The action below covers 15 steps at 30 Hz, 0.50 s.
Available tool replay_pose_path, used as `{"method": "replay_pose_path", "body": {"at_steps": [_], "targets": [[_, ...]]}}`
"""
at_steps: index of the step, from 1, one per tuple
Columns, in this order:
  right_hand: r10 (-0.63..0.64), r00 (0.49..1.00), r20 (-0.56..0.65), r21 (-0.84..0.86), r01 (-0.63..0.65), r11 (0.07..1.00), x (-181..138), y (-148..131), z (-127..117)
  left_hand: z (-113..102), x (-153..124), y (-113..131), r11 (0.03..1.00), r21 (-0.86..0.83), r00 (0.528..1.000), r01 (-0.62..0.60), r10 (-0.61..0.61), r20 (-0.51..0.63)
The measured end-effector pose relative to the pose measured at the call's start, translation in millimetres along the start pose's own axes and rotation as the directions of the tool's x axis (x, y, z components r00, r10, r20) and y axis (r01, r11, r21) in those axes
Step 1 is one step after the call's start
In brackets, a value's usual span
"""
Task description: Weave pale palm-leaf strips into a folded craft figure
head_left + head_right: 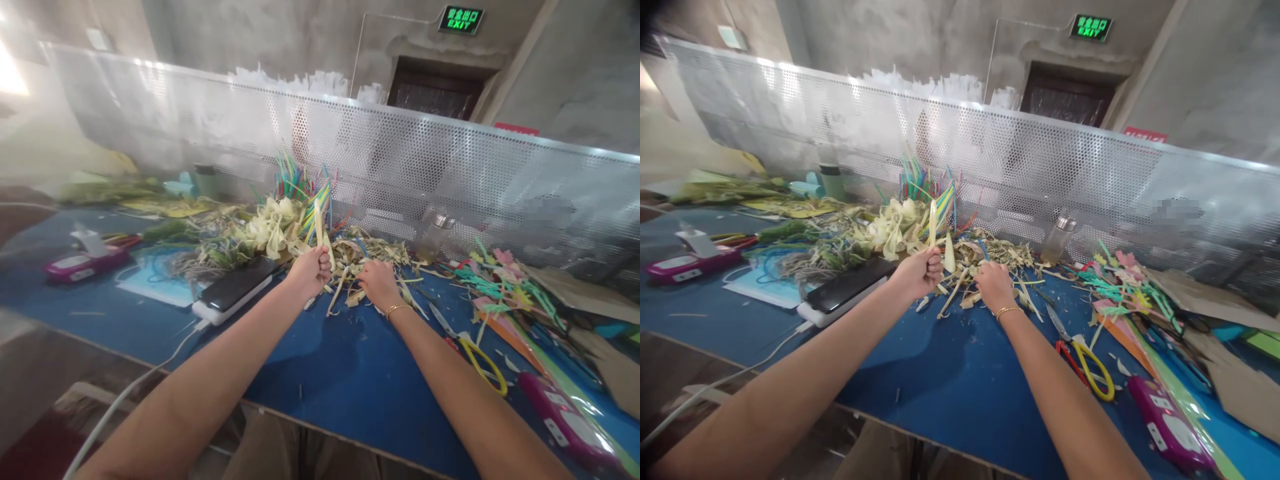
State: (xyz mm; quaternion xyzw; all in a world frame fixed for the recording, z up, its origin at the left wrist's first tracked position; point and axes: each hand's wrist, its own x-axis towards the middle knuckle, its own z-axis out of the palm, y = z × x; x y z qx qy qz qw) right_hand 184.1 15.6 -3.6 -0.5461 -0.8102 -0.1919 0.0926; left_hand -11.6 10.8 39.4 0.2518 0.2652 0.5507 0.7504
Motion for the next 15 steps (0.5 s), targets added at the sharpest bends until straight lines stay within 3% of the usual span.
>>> {"method": "replay_pose_path", "body": {"at_steps": [3, 9, 12, 15], "targets": [[0.010, 0.999, -0.043, 0.070, -0.007, 0.998, 6, 7, -7, -3, 3, 5, 0.999, -0.037, 1.000, 0.015, -0.015, -0.004], [0.125, 0.970, -0.210, 0.425, -0.024, 0.905, 4, 25, -38, 0, 3, 22, 0.998, -0.034, 0.999, -0.052, 0.052, -0.011], [0.150, 0.974, -0.170, 0.563, -0.029, 0.826, -2, 25, -52, 10, -2, 20, 0.986, 0.127, 0.994, -0.112, 0.111, 0.013], [0.105, 0.991, -0.087, 0.573, -0.037, 0.818, -8, 20, -63, 21, -9, 8, 0.902, 0.396, 0.982, -0.172, 0.125, 0.143]]}}
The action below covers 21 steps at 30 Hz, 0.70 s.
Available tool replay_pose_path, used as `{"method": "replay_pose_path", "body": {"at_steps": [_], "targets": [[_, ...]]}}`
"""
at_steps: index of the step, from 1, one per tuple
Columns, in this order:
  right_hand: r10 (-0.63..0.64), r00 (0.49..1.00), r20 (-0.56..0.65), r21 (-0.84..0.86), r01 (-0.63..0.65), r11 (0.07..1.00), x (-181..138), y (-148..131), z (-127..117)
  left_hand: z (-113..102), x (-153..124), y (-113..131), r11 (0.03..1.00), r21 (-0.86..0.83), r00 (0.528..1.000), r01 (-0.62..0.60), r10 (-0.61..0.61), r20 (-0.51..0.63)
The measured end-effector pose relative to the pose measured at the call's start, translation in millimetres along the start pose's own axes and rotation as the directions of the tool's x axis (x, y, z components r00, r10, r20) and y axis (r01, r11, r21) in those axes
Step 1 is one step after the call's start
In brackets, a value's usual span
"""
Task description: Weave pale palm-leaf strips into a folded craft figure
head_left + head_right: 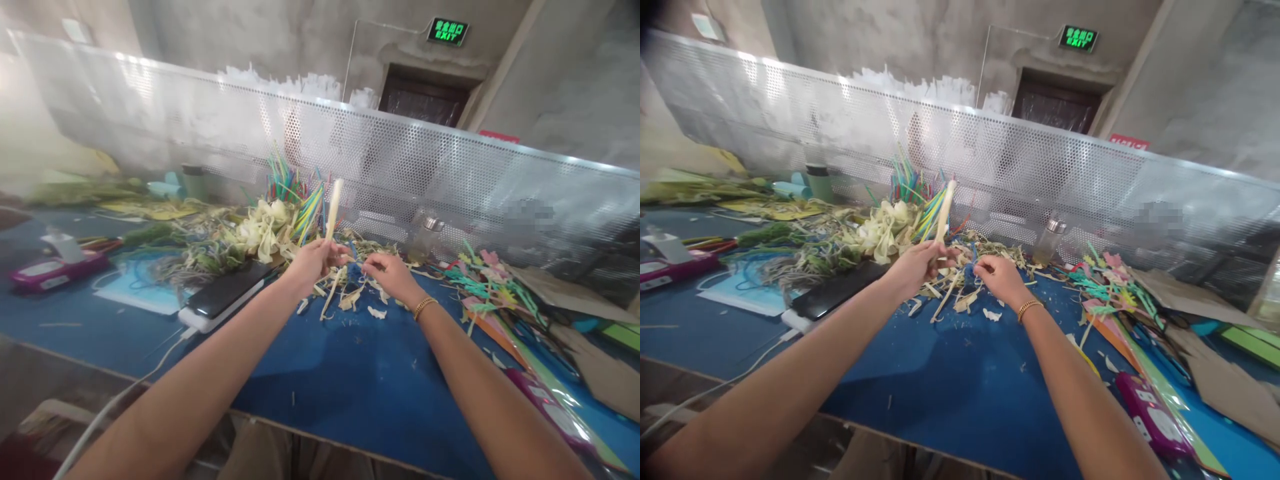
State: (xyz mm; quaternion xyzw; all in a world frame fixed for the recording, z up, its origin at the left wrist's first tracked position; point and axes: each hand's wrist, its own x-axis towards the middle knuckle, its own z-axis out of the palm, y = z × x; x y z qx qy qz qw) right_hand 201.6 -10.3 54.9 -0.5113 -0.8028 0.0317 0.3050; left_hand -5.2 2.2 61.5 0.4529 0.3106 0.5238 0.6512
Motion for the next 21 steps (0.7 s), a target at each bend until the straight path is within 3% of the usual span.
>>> {"method": "replay_pose_path", "body": {"at_steps": [3, 7, 12, 17, 21], "targets": [[-0.024, 1.000, 0.018, -0.107, 0.025, 0.994, -5, -11, -2, 13, -6, -12, 0.971, 0.239, 0.991, -0.028, -0.005, 0.136], [-0.020, 0.999, 0.032, -0.124, 0.024, 0.992, -11, -20, -1, 18, -6, -29, 0.912, 0.404, 0.990, -0.070, 0.012, 0.144], [0.038, 0.999, 0.019, -0.046, -0.037, 0.998, -20, -13, -2, 8, -4, -33, 0.989, 0.116, 0.979, -0.087, 0.063, 0.194], [0.031, 0.999, 0.023, -0.186, -0.026, 0.982, -32, 16, -2, -1, -12, -16, 0.988, -0.152, 0.927, -0.032, 0.086, 0.364], [0.130, 0.991, 0.009, -0.309, -0.121, 0.943, -43, 46, -5, 3, -20, -4, 0.969, -0.244, 0.897, -0.036, 0.139, 0.419]]}}
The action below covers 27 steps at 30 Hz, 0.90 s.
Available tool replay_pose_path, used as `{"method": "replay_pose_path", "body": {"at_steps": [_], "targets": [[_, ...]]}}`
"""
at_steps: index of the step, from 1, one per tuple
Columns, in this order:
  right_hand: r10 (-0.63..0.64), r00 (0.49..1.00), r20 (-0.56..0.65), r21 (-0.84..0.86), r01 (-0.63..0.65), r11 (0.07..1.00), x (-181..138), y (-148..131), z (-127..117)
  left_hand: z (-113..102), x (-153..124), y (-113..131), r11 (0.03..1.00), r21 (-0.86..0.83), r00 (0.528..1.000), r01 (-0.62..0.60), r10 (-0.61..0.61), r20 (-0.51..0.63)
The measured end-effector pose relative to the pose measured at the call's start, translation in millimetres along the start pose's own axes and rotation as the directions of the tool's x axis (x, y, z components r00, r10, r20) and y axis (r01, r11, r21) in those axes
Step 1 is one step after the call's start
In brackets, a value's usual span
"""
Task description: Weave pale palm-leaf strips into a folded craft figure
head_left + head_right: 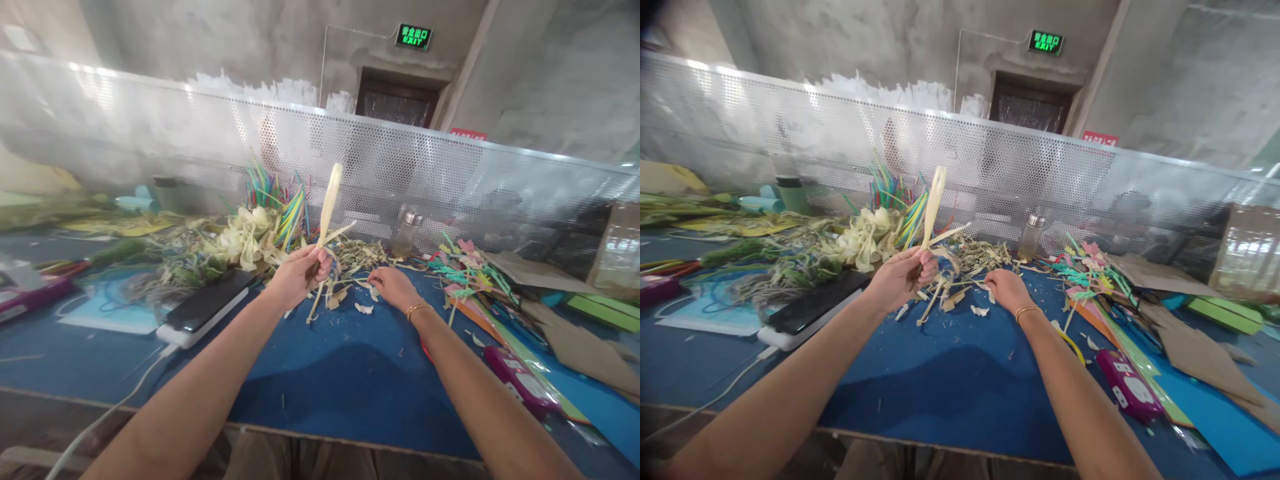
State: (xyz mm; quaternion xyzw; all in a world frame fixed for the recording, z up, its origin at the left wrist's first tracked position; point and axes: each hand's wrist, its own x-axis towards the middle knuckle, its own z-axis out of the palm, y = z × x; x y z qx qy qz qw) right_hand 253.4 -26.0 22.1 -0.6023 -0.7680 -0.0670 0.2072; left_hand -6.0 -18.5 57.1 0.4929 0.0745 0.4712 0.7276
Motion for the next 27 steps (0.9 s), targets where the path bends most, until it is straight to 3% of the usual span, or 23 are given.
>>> {"method": "replay_pose_path", "body": {"at_steps": [4, 8, 10, 12, 14, 17, 22, 24, 27], "targets": [[0.057, 0.993, -0.104, 0.017, -0.056, 0.998, -2, -2, 2, 4, -1, 0, 0.998, 0.064, 1.000, 0.008, -0.006, -0.029], [-0.092, 0.973, -0.214, 0.346, 0.164, 0.924, 12, -52, 14, 3, -3, -3, 0.994, 0.112, 1.000, 0.015, -0.014, -0.012], [-0.194, 0.964, -0.181, 0.385, 0.251, 0.888, 25, -76, 25, 4, -4, -4, 0.993, 0.121, 1.000, 0.003, -0.003, -0.001], [-0.223, 0.972, -0.068, 0.290, 0.233, 0.928, 41, -86, 36, 4, -6, -3, 0.995, 0.100, 1.000, -0.018, 0.018, 0.002], [-0.200, 0.979, -0.032, 0.248, 0.202, 0.947, 55, -76, 45, 5, -7, 2, 0.998, 0.045, 0.999, -0.047, 0.047, 0.001], [-0.099, 0.995, -0.031, 0.190, 0.103, 0.976, 66, -33, 48, 5, -9, 13, 0.995, -0.036, 0.995, -0.098, 0.098, 0.008], [0.048, 0.999, 0.016, 0.088, -0.049, 0.995, 49, 36, 36, 2, -9, 19, 0.996, -0.031, 0.997, -0.080, 0.079, -0.025], [0.051, 0.998, 0.027, 0.068, -0.053, 0.996, 39, 42, 28, -2, -6, 12, 1.000, 0.019, 0.999, 0.001, 0.000, -0.054], [0.028, 1.000, 0.004, 0.054, -0.028, 0.998, 28, 21, 13, -6, -2, -1, 0.991, 0.083, 0.991, 0.103, -0.094, -0.099]]}}
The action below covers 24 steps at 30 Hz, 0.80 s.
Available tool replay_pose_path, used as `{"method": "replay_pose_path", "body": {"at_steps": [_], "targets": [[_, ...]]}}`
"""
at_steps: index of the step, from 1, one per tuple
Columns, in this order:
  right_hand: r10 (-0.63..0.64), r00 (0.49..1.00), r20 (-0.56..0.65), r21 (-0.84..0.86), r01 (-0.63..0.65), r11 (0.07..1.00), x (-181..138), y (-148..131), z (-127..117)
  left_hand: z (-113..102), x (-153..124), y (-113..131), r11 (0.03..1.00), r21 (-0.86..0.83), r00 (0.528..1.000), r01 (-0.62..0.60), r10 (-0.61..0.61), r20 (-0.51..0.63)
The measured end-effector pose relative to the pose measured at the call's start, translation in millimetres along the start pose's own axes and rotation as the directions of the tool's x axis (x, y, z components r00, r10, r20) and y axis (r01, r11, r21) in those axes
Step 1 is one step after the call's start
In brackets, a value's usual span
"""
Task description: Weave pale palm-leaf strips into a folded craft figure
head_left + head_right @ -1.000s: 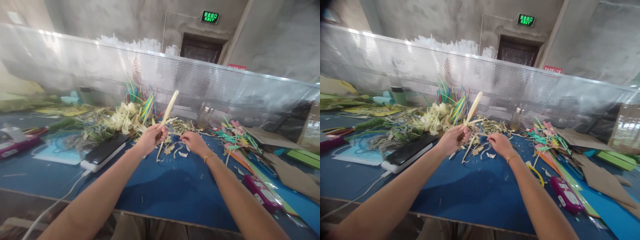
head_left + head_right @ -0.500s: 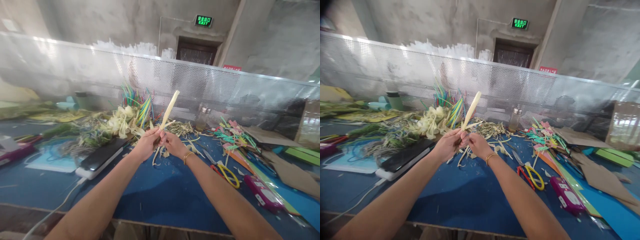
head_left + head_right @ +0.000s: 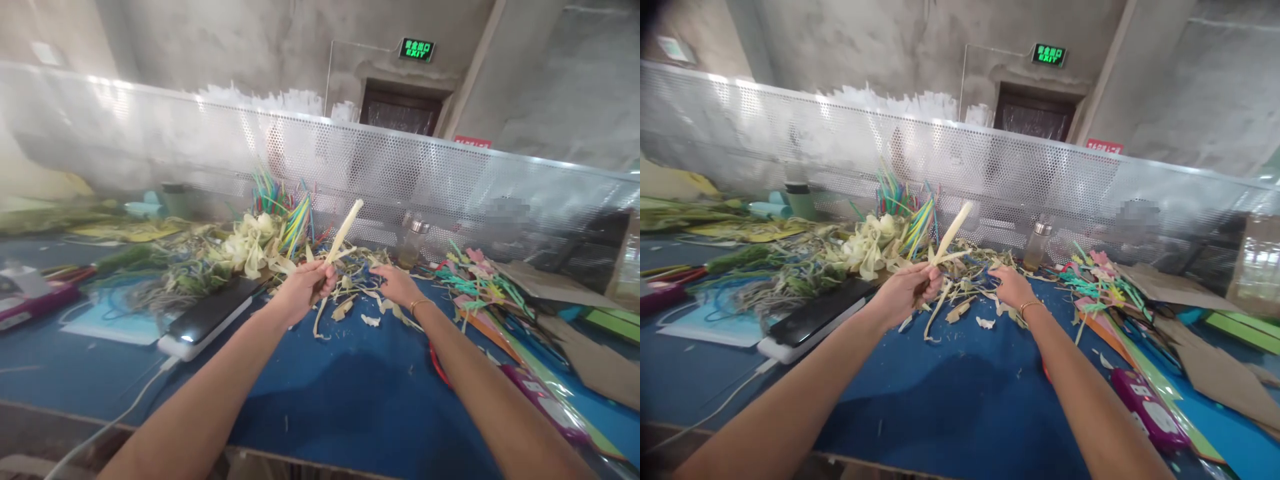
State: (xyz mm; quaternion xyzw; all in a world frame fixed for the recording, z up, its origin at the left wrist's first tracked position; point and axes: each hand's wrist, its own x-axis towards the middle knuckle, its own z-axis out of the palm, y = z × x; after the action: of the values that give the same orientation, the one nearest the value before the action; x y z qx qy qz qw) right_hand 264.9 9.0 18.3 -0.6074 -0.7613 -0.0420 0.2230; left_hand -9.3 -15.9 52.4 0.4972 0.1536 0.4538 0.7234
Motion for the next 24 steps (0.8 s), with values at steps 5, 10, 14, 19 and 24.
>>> {"method": "replay_pose_path", "body": {"at_steps": [5, 10, 14, 19, 24], "targets": [[-0.202, 0.965, -0.168, 0.133, 0.226, 0.965, -16, -71, -6, 3, 2, -12, 0.995, 0.045, 0.995, 0.093, -0.090, -0.049], [-0.103, 0.995, 0.010, 0.676, 0.070, 0.734, -23, -106, 13, 4, 2, -16, 0.989, 0.049, 0.984, 0.139, -0.132, -0.123], [-0.009, 1.000, -0.030, 0.586, 0.025, 0.810, -32, -104, 7, -7, 8, -21, 0.990, 0.109, 0.987, 0.094, -0.078, -0.141], [-0.155, 0.975, -0.161, 0.300, 0.198, 0.933, -38, -105, -31, -12, 10, -21, 0.901, 0.434, 0.977, 0.005, 0.087, -0.193], [-0.219, 0.969, -0.111, 0.211, 0.239, 0.948, -25, -98, -71, -3, -2, -14, 0.655, 0.751, 0.994, -0.080, 0.108, 0.012]]}}
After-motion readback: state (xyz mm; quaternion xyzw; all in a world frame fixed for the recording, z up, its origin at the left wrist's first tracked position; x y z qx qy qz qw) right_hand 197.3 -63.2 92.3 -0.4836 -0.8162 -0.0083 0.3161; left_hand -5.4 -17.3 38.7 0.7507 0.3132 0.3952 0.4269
